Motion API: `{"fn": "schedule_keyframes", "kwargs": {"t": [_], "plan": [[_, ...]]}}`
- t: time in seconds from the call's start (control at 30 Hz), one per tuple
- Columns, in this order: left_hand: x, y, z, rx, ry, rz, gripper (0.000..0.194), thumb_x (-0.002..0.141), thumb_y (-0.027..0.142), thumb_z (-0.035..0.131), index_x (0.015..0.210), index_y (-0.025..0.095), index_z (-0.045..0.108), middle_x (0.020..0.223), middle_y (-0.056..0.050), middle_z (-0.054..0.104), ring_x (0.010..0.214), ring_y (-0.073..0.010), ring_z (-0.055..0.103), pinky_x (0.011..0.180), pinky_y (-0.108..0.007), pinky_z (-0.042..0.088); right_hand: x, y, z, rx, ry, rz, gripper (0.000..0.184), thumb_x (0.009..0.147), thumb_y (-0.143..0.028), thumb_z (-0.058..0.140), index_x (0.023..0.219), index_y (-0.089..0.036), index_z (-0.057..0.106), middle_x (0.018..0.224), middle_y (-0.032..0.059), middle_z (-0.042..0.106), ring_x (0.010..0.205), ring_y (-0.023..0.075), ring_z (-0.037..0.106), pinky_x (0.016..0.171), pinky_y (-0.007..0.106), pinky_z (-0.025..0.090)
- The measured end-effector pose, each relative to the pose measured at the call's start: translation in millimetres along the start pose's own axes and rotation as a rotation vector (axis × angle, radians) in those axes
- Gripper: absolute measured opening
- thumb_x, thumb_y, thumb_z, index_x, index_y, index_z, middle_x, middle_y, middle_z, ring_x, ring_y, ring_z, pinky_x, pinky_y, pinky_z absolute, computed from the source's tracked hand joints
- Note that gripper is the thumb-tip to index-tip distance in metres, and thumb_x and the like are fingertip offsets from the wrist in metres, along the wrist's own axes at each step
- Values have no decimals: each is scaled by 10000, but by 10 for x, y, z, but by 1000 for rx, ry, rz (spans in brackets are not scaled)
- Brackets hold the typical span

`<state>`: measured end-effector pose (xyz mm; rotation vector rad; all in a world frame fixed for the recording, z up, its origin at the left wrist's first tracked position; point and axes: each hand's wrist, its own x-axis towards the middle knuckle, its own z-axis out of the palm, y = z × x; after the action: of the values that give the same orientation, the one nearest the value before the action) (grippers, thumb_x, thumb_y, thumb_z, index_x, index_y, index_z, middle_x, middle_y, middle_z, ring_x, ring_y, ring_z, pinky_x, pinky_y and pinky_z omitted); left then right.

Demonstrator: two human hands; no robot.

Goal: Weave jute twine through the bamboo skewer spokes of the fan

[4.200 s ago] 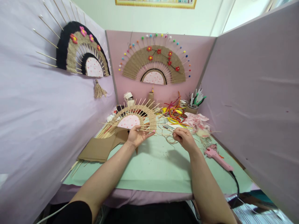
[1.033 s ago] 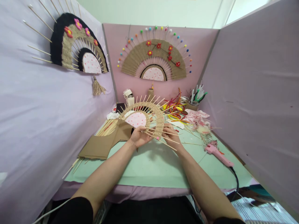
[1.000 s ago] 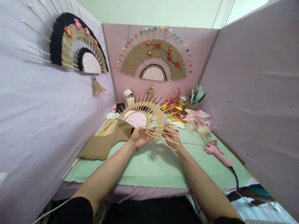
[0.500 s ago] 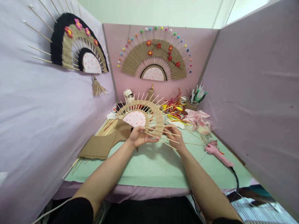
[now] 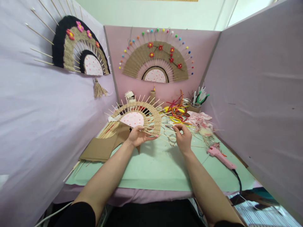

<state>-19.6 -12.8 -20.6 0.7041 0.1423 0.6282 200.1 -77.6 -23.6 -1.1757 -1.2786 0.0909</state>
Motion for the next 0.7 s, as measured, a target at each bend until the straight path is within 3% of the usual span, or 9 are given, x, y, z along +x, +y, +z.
{"fn": "schedule_keyframes", "kwargs": {"t": [0.2, 0.33, 0.47, 0.7], "plan": [[-8, 52, -57, 25, -15, 3, 443, 759, 200, 377, 1108, 11, 572, 1039, -179, 657, 1041, -307, 584, 953, -516, 360, 83, 80, -99, -109, 114, -150, 150, 821, -336, 546, 793, -192, 573, 747, 37, 588, 692, 166, 531, 677, 301, 422], [-15, 64, -81, 34, -26, -11, 435, 760, 198, 380, 1099, 13, 579, 1034, -175, 660, 1017, -301, 596, 946, -529, 361, 110, 92, -117, -110, 152, -175, 156, 819, -327, 551, 770, -180, 570, 732, 30, 589, 685, 159, 530, 663, 291, 422], [-28, 69, -68, 46, -37, -39, 453, 755, 209, 393, 1124, 17, 574, 1062, -179, 650, 1018, -308, 594, 930, -522, 375, 109, 84, -99, -22, 111, -69, 166, 806, -333, 567, 755, -175, 577, 687, 10, 569, 637, 139, 507, 628, 271, 411], [-23, -20, -28, 70, -39, -111, 437, 754, 226, 404, 1088, 19, 594, 1050, -183, 649, 990, -312, 600, 872, -513, 423, 59, 130, 2, 137, -79, 174, 210, 775, -385, 581, 761, -176, 575, 634, -15, 528, 574, 120, 462, 556, 246, 376]]}}
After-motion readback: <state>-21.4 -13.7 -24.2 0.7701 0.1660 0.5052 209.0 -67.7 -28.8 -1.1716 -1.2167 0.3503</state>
